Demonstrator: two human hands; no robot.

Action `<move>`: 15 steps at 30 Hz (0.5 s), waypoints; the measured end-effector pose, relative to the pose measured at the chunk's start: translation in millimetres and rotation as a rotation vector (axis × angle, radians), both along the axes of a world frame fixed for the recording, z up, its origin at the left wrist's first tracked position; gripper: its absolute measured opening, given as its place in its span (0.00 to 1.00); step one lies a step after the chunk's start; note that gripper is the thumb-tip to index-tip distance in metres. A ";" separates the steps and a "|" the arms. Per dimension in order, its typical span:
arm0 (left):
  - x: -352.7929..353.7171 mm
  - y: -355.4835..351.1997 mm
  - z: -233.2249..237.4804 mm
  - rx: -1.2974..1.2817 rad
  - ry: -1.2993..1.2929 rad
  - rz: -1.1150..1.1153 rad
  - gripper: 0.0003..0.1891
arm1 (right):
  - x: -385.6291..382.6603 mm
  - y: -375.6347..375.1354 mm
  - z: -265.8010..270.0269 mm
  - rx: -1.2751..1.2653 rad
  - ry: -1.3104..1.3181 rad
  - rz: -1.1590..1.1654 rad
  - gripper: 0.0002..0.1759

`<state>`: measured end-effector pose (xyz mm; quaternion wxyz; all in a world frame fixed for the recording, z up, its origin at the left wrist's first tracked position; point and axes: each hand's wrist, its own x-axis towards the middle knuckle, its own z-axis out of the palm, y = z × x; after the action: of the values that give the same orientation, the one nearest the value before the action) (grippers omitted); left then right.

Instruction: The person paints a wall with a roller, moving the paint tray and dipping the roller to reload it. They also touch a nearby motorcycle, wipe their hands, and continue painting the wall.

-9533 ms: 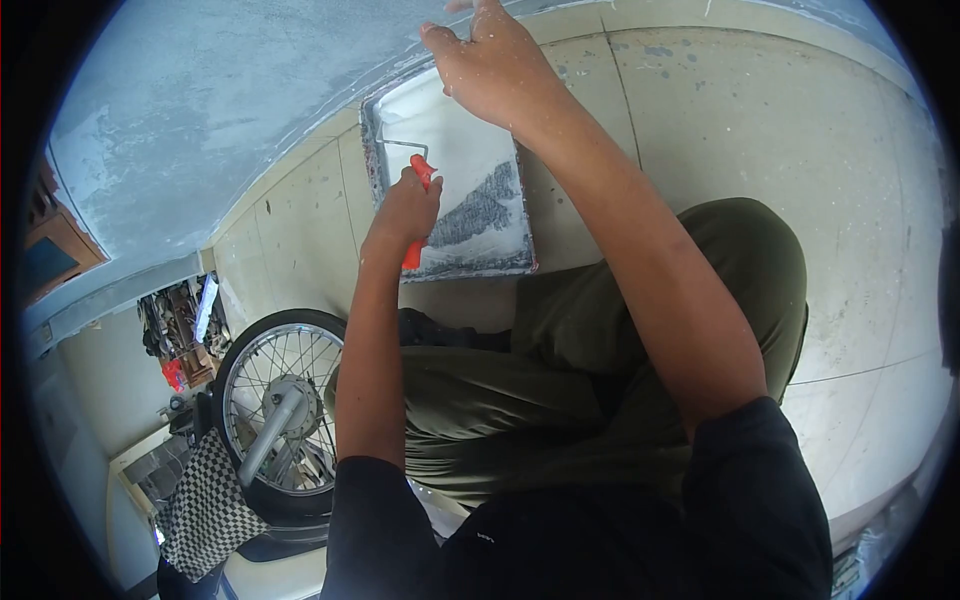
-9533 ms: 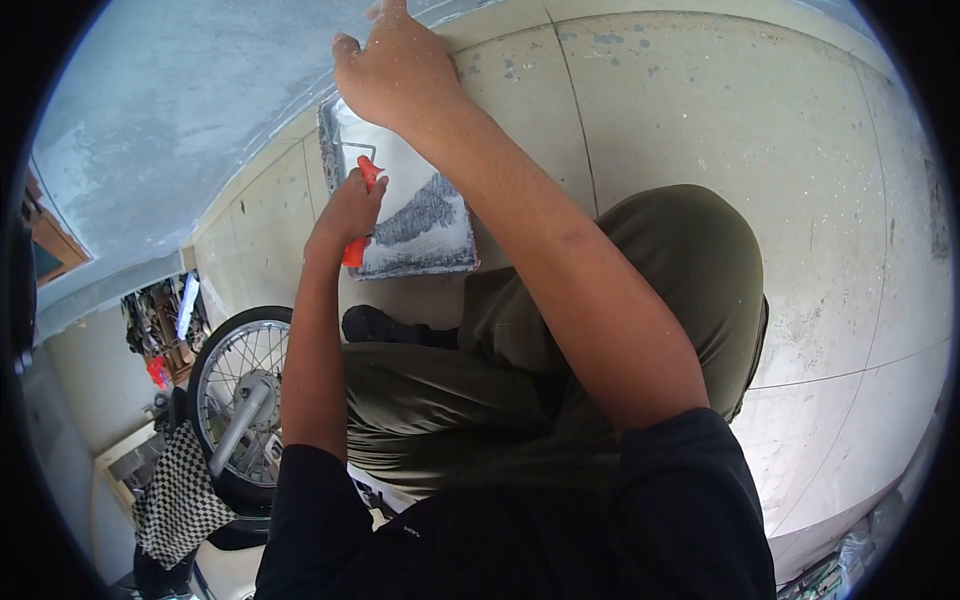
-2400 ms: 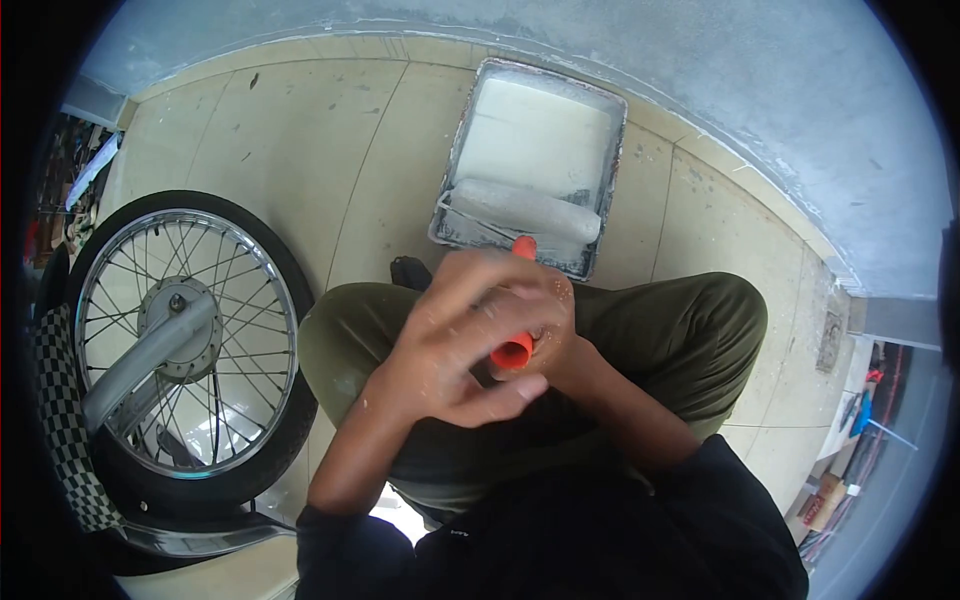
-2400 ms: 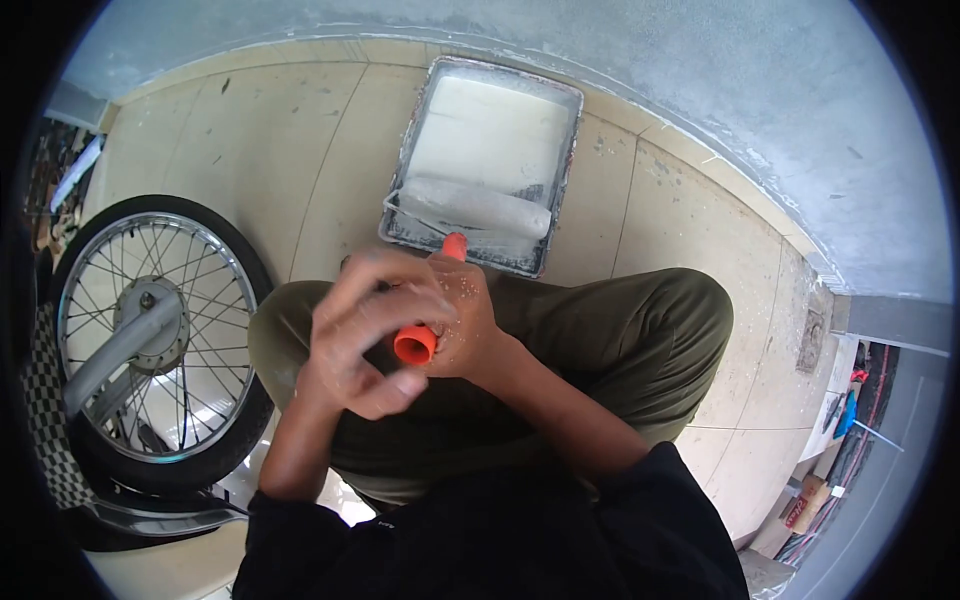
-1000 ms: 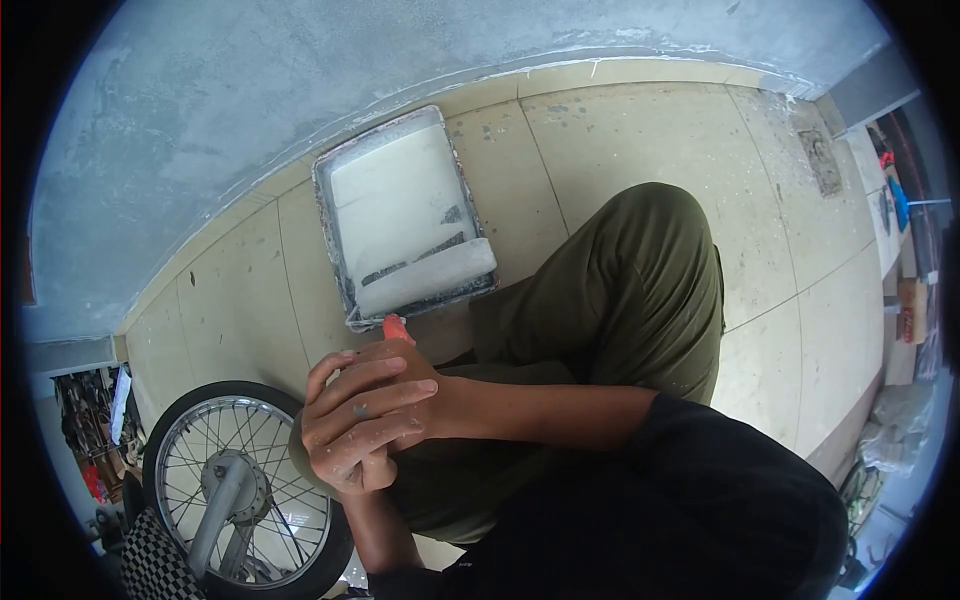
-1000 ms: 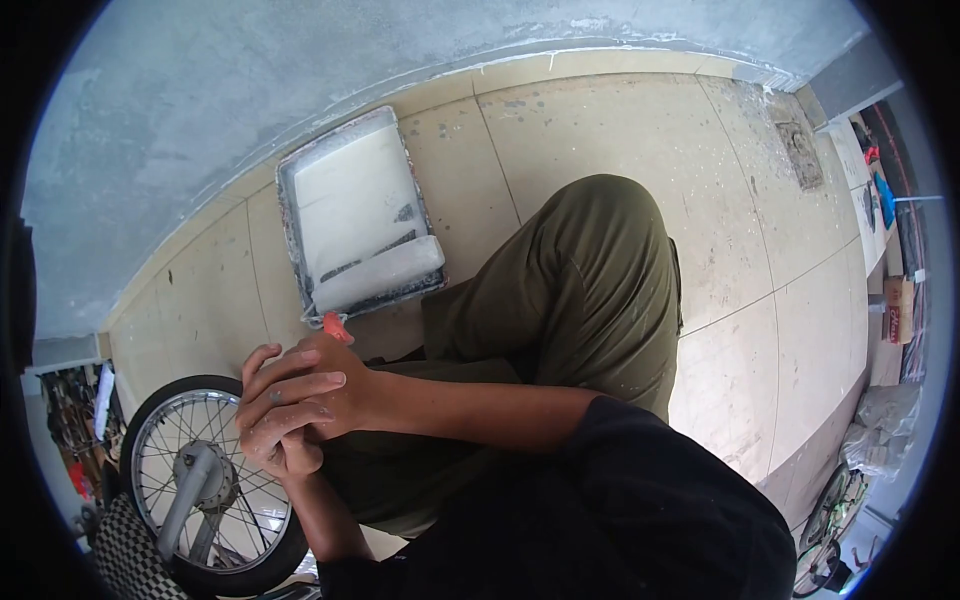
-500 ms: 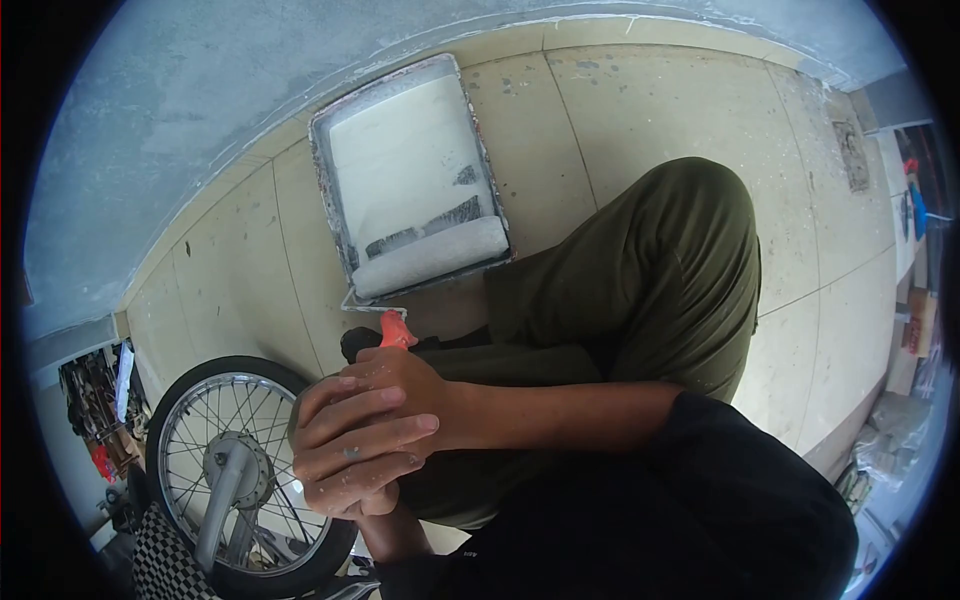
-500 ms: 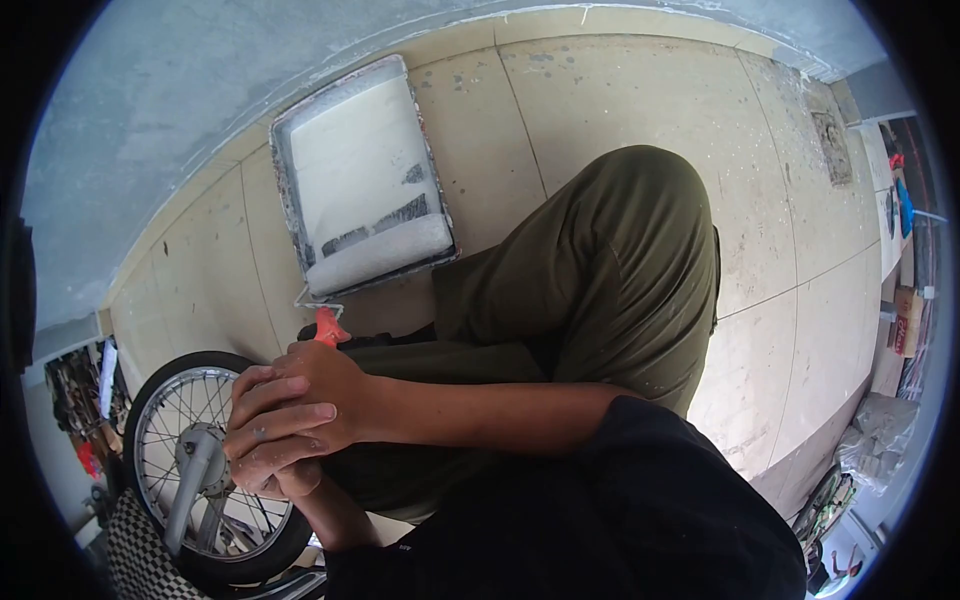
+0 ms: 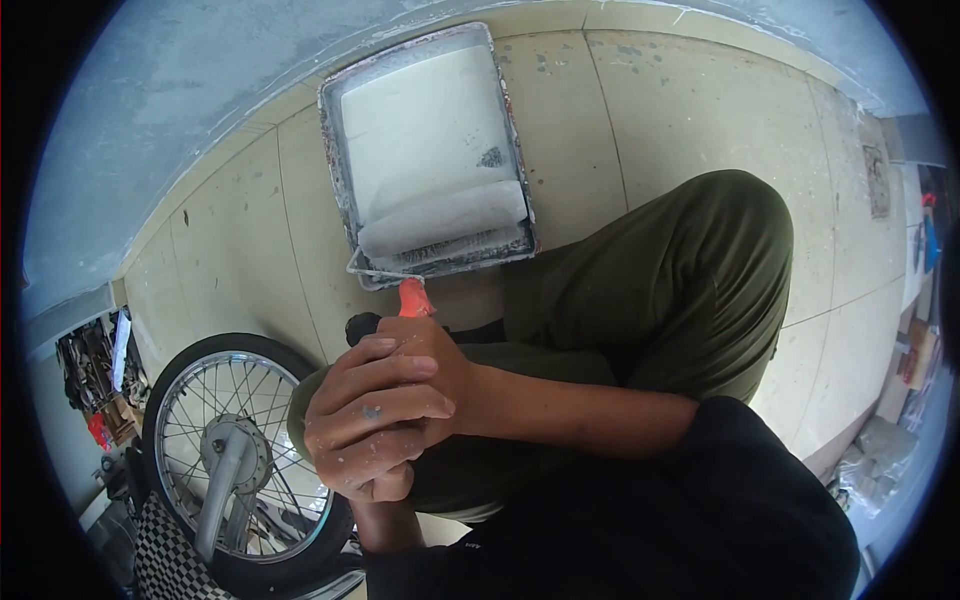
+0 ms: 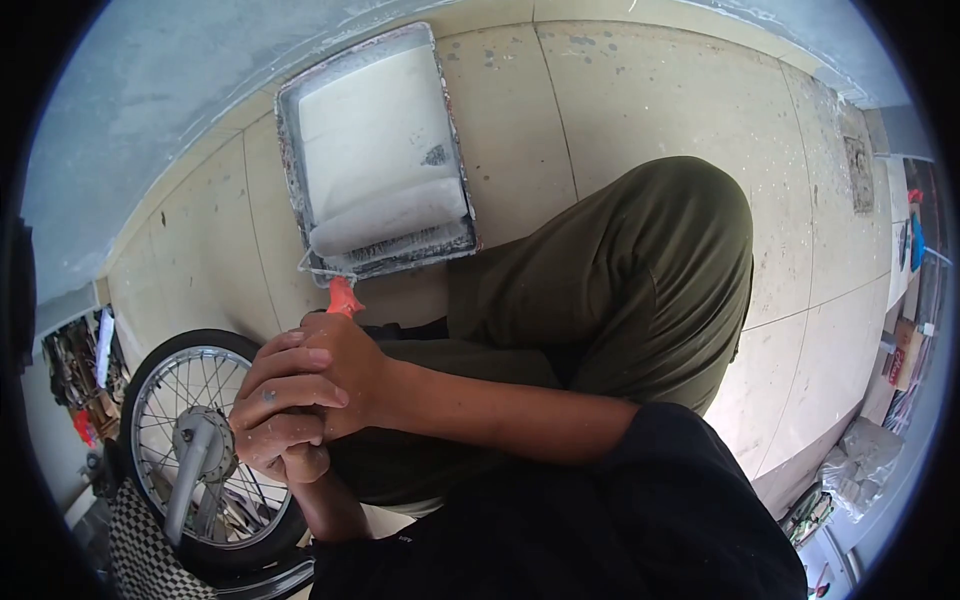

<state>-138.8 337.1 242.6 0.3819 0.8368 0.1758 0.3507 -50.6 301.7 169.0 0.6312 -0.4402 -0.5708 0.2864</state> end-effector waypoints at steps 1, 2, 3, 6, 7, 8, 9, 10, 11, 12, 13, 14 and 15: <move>-0.7 1.9 -1.2 0.001 0.007 -0.016 0.15 | 0.1 1.2 -1.6 -0.001 0.006 -0.001 0.08; -0.6 3.8 -2.8 -0.001 0.014 -0.019 0.15 | -1.0 2.5 -3.7 -0.015 0.006 0.000 0.09; -0.5 5.6 -4.8 -0.003 -0.002 -0.035 0.12 | -1.8 2.9 -4.6 -0.031 0.007 0.000 0.09; 4.8 12.9 -8.7 0.003 0.009 -0.055 0.09 | 5.2 10.6 -5.0 -0.007 0.033 -0.040 0.11; 6.5 16.0 -8.3 0.018 0.031 -0.059 0.09 | 8.5 13.4 -5.2 -0.003 0.037 -0.034 0.11; 7.2 16.0 -12.9 0.030 0.009 -0.039 0.10 | 13.2 16.2 -5.9 0.057 0.044 -0.063 0.11; 7.4 16.6 -14.3 0.053 0.004 -0.022 0.10 | 16.6 18.8 -5.9 0.127 0.046 -0.086 0.11; 7.4 18.0 -14.0 0.069 -0.017 -0.052 0.10 | 15.4 20.2 -17.1 0.147 -0.027 -0.043 0.11; 6.5 18.9 -13.8 0.092 -0.040 -0.080 0.10 | 14.1 20.0 -26.3 0.186 -0.043 -0.017 0.11; 4.6 17.1 -16.7 0.117 -0.077 -0.103 0.10 | 12.1 17.5 -34.0 0.195 -0.056 -0.041 0.11; 3.9 13.5 -14.4 0.166 -0.101 -0.075 0.10 | 10.3 16.6 -39.7 0.209 -0.072 -0.065 0.12; 3.8 8.4 -11.5 0.183 -0.105 -0.089 0.10 | 6.1 11.6 -45.3 0.261 -0.099 -0.036 0.12; 1.5 3.8 -10.4 0.196 -0.107 -0.109 0.10 | -0.6 2.3 -51.1 0.138 -0.079 0.031 0.13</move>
<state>-137.3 340.9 232.1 0.3257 0.8585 0.0745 0.3890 -51.1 304.0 117.9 0.6325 -0.3978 -0.6203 0.2384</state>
